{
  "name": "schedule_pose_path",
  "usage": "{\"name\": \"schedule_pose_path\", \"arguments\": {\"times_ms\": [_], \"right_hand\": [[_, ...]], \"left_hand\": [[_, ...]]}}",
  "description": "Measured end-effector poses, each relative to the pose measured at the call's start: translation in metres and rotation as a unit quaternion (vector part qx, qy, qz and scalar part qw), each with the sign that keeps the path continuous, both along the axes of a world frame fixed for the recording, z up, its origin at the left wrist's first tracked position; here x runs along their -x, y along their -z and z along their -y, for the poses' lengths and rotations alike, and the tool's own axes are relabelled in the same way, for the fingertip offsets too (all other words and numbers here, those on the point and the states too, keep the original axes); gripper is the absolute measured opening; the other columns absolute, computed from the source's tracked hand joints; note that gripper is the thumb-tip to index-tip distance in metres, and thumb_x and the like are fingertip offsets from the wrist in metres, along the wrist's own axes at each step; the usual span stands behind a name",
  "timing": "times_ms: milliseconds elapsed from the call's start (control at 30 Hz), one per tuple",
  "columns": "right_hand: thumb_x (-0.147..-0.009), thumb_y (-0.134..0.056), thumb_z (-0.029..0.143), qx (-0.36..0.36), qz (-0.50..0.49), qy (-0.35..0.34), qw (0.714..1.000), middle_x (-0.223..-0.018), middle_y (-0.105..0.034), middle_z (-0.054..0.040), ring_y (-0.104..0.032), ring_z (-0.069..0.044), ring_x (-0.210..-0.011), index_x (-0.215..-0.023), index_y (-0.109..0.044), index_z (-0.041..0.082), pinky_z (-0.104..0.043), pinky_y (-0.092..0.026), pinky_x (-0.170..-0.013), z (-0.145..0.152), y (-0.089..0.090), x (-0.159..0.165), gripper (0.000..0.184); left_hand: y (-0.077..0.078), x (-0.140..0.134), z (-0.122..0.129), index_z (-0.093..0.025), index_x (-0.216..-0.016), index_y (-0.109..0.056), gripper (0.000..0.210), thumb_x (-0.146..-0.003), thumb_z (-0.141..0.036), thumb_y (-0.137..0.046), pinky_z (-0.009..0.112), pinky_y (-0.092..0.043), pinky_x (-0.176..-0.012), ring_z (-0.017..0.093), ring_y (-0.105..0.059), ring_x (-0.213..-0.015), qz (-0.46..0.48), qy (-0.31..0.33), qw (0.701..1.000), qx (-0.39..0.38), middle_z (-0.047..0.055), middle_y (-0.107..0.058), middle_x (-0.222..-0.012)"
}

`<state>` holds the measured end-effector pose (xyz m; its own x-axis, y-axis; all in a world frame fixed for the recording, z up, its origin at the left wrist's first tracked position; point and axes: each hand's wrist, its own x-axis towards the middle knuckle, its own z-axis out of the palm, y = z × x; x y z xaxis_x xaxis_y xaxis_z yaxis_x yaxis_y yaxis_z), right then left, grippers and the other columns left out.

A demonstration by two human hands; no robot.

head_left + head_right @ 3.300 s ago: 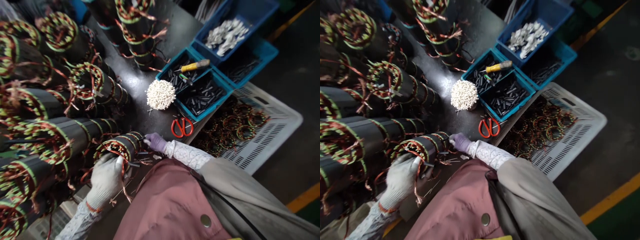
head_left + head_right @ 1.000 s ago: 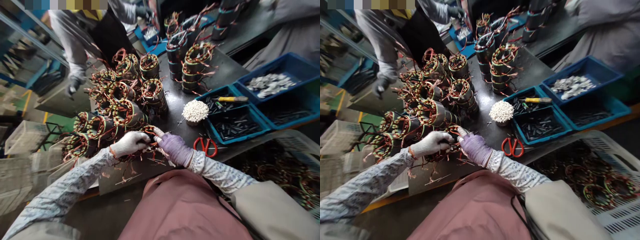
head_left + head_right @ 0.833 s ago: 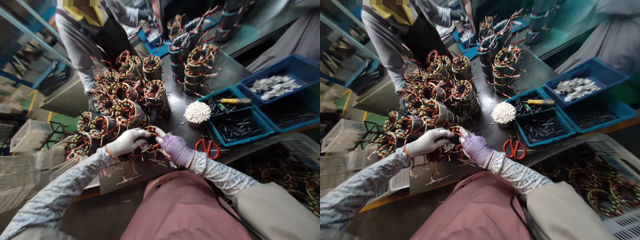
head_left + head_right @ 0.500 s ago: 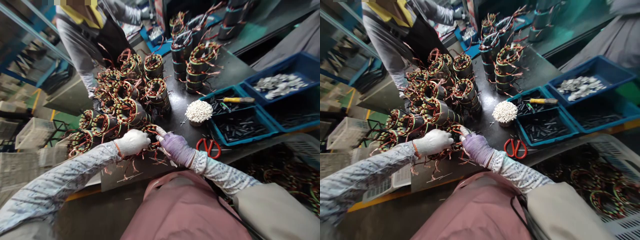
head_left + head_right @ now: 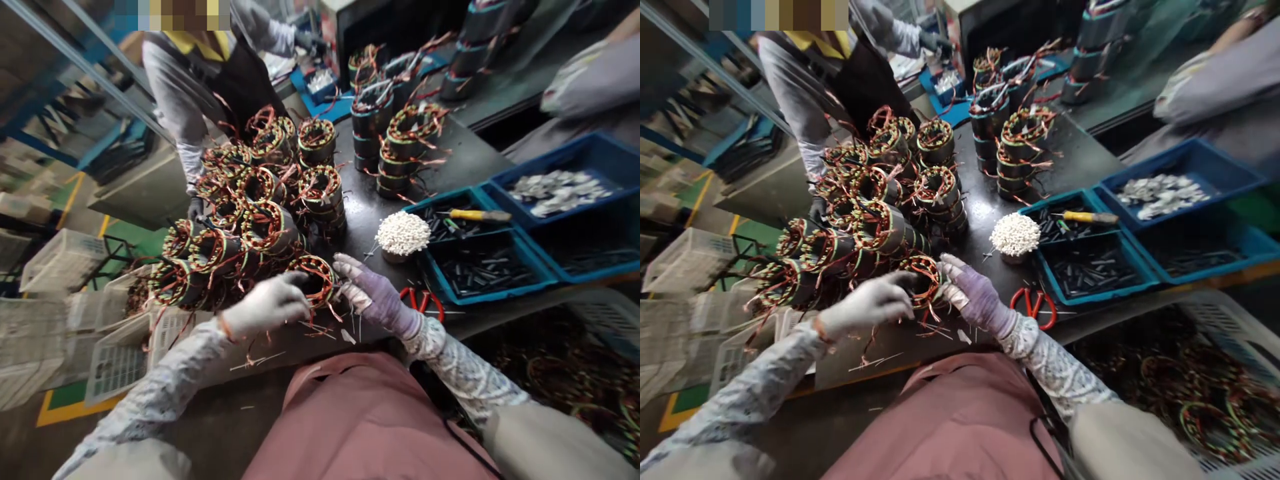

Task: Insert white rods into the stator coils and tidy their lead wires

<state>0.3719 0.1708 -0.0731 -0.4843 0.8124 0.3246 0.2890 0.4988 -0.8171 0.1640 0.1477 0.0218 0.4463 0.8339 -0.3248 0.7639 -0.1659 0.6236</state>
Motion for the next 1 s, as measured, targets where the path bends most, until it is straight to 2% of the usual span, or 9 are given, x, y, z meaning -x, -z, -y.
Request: {"name": "schedule_pose_path", "arguments": {"times_ms": [100, 233, 333, 433, 500, 600, 733, 867, 1000], "right_hand": [[-0.093, -0.033, 0.034, 0.095, -0.046, 0.056, 0.993, -0.121, -0.063, -0.0083, -0.058, -0.018, -0.112, -0.115, -0.062, 0.018, -0.032, -0.046, -0.097, -0.022, -0.01, 0.033, 0.04], [-0.091, -0.041, 0.036, 0.195, 0.147, 0.033, 0.969, -0.093, -0.072, -0.0078, -0.065, -0.021, -0.091, -0.092, -0.07, 0.018, -0.034, -0.049, -0.085, -0.057, -0.035, 0.099, 0.034], [-0.088, -0.045, 0.034, 0.211, 0.191, 0.027, 0.958, -0.089, -0.072, -0.0097, -0.065, -0.023, -0.089, -0.085, -0.07, 0.016, -0.036, -0.047, -0.086, -0.07, -0.043, 0.119, 0.031], [-0.087, -0.044, 0.04, 0.239, -0.026, 0.035, 0.97, -0.094, -0.071, -0.0073, -0.065, -0.021, -0.092, -0.085, -0.068, 0.018, -0.037, -0.048, -0.088, -0.064, -0.044, 0.097, 0.033], [-0.083, -0.048, 0.045, 0.253, -0.176, 0.116, 0.944, -0.096, -0.071, -0.0082, -0.066, -0.021, -0.092, -0.086, -0.066, 0.02, -0.039, -0.051, -0.087, -0.053, -0.042, 0.069, 0.031], [-0.083, -0.051, 0.043, 0.277, -0.183, 0.237, 0.913, -0.092, -0.071, -0.0117, -0.068, -0.023, -0.085, -0.083, -0.066, 0.021, -0.043, -0.053, -0.083, -0.038, -0.036, 0.034, 0.026], [-0.085, -0.048, 0.039, 0.225, -0.06, 0.242, 0.942, -0.087, -0.071, -0.0081, -0.067, -0.025, -0.084, -0.08, -0.067, 0.026, -0.048, -0.052, -0.084, -0.023, -0.018, 0.018, 0.023], [-0.082, -0.05, 0.035, 0.122, 0.067, 0.199, 0.97, -0.09, -0.072, -0.0057, -0.066, -0.023, -0.088, -0.085, -0.068, 0.021, -0.042, -0.052, -0.085, -0.016, -0.005, 0.02, 0.023], [-0.083, -0.053, 0.028, 0.01, 0.203, 0.118, 0.972, -0.102, -0.07, -0.0075, -0.063, -0.02, -0.095, -0.09, -0.069, 0.019, -0.036, -0.049, -0.089, -0.018, -0.003, 0.033, 0.019]], "left_hand": [[0.03, -0.025, 0.014, -0.018, -0.102, -0.068, 0.027, -0.078, -0.024, -0.057, 0.046, -0.033, -0.106, 0.029, -0.041, -0.129, -0.27, 0.028, 0.961, -0.053, 0.011, -0.055, -0.131], [0.055, -0.053, 0.012, -0.01, -0.12, -0.058, 0.04, -0.085, -0.027, -0.049, 0.046, -0.042, -0.097, 0.031, -0.052, -0.117, -0.262, 0.047, 0.961, -0.067, 0.02, -0.059, -0.12], [0.051, -0.046, 0.005, -0.012, -0.112, -0.062, 0.039, -0.083, -0.036, -0.053, 0.04, -0.051, -0.078, 0.028, -0.062, -0.093, -0.241, 0.03, 0.97, -0.015, 0.017, -0.064, -0.105], [0.038, -0.022, 0.008, -0.02, -0.107, -0.066, 0.034, -0.082, -0.04, -0.055, 0.034, -0.05, -0.072, 0.022, -0.062, -0.083, -0.186, 0.008, 0.982, -0.015, 0.01, -0.064, -0.096], [0.027, 0.001, 0.022, -0.027, -0.105, -0.068, 0.029, -0.083, -0.041, -0.054, 0.03, -0.049, -0.074, 0.019, -0.061, -0.081, -0.113, -0.006, 0.993, -0.039, 0.007, -0.064, -0.093], [0.011, 0.039, 0.055, -0.033, -0.102, -0.07, 0.026, -0.086, -0.038, -0.05, 0.027, -0.047, -0.076, 0.016, -0.061, -0.081, -0.038, -0.052, 0.995, -0.075, 0.004, -0.066, -0.092], [0.014, 0.08, 0.087, -0.038, -0.104, -0.069, 0.029, -0.087, -0.036, -0.046, 0.03, -0.046, -0.069, 0.019, -0.061, -0.077, -0.202, -0.119, 0.969, -0.075, 0.007, -0.065, -0.088], [0.055, 0.102, 0.076, -0.037, -0.111, -0.066, 0.034, -0.088, -0.031, -0.04, 0.032, -0.045, -0.064, 0.022, -0.063, -0.074, -0.386, -0.099, 0.917, -0.026, 0.01, -0.062, -0.092], [0.087, 0.104, 0.064, -0.037, -0.114, -0.063, 0.036, -0.09, -0.032, -0.037, 0.034, -0.045, -0.059, 0.026, -0.064, -0.073, -0.426, -0.103, 0.899, -0.016, 0.013, -0.061, -0.097]]}}
